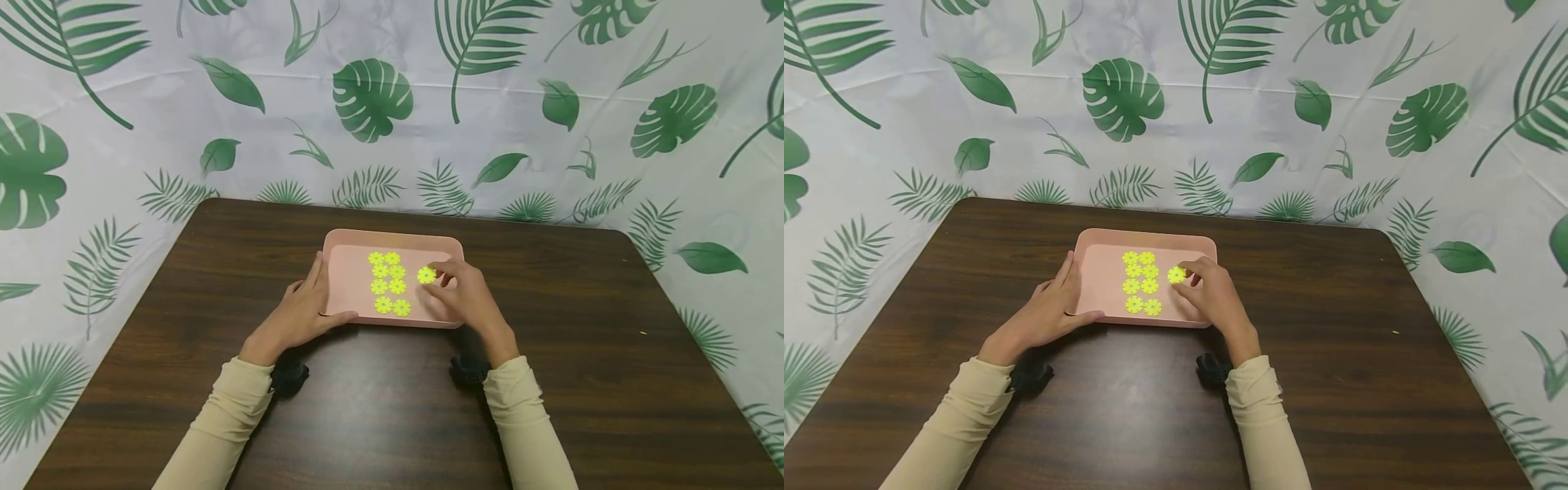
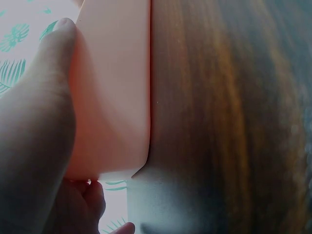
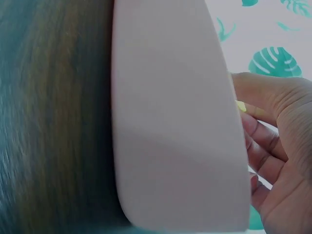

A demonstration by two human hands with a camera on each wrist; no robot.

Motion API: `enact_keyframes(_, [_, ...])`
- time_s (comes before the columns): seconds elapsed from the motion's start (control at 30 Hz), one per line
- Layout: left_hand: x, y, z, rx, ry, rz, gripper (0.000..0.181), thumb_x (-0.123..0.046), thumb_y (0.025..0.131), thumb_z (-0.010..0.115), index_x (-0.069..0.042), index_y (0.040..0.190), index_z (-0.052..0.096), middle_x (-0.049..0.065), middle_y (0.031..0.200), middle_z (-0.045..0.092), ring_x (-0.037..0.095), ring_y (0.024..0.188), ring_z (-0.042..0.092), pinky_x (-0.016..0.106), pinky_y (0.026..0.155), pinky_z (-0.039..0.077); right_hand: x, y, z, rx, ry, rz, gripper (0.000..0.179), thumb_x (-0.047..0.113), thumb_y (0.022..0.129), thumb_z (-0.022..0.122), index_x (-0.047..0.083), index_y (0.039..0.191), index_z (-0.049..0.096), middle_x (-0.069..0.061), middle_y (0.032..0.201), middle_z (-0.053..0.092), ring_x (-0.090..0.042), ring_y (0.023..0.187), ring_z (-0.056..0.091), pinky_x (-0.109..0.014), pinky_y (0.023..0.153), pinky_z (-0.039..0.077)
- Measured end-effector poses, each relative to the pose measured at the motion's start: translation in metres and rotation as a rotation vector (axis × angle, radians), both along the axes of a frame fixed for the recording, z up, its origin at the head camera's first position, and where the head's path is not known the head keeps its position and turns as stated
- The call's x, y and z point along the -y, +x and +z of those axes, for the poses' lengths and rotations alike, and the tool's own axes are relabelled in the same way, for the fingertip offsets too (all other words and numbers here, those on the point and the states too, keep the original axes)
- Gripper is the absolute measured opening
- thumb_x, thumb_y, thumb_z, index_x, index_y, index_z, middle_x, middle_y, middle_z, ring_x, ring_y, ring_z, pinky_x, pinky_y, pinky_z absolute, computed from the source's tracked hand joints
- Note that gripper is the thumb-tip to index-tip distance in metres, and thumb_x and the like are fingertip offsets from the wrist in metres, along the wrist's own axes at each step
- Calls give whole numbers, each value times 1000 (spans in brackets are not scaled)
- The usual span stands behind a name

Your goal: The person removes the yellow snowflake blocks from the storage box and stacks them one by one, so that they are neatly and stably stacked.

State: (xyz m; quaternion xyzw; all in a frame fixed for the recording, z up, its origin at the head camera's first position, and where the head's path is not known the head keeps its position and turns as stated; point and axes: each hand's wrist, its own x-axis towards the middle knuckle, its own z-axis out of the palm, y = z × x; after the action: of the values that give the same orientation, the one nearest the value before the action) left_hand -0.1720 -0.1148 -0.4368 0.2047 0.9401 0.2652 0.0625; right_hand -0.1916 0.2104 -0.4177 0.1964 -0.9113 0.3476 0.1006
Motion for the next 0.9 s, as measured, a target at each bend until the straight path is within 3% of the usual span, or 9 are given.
enact_keyframes(0.37, [-1, 2, -2, 3, 11, -2, 119, -69, 93, 62, 4, 163, 0, 24, 171, -9, 36, 157, 17, 70, 114, 23, -36, 7, 1, -15, 13, -63, 37, 11, 86, 86, -2, 119, 75, -10, 91, 64, -25, 81, 60, -38, 69, 48])
enact_keyframes(0.67, [1, 0, -1, 17, 13, 3, 120, -72, 91, 61, 1, 164, 0, 23, 171, -9, 37, 156, 18, 70, 115, 21, -78, 12, -3, -39, 21, -182, 32, 10, 86, 85, 0, 115, 76, -10, 89, 64, -26, 80, 64, -36, 69, 50])
enact_keyframes(0.9, [1, -2, -2, 14, 4, 4, 120, -71, 92, 61, 2, 164, 0, 23, 171, -10, 37, 156, 19, 70, 114, 22, -110, 17, 2, -63, 12, -271, 31, 13, 89, 84, -1, 116, 75, -13, 89, 64, -26, 78, 62, -16, 68, 43])
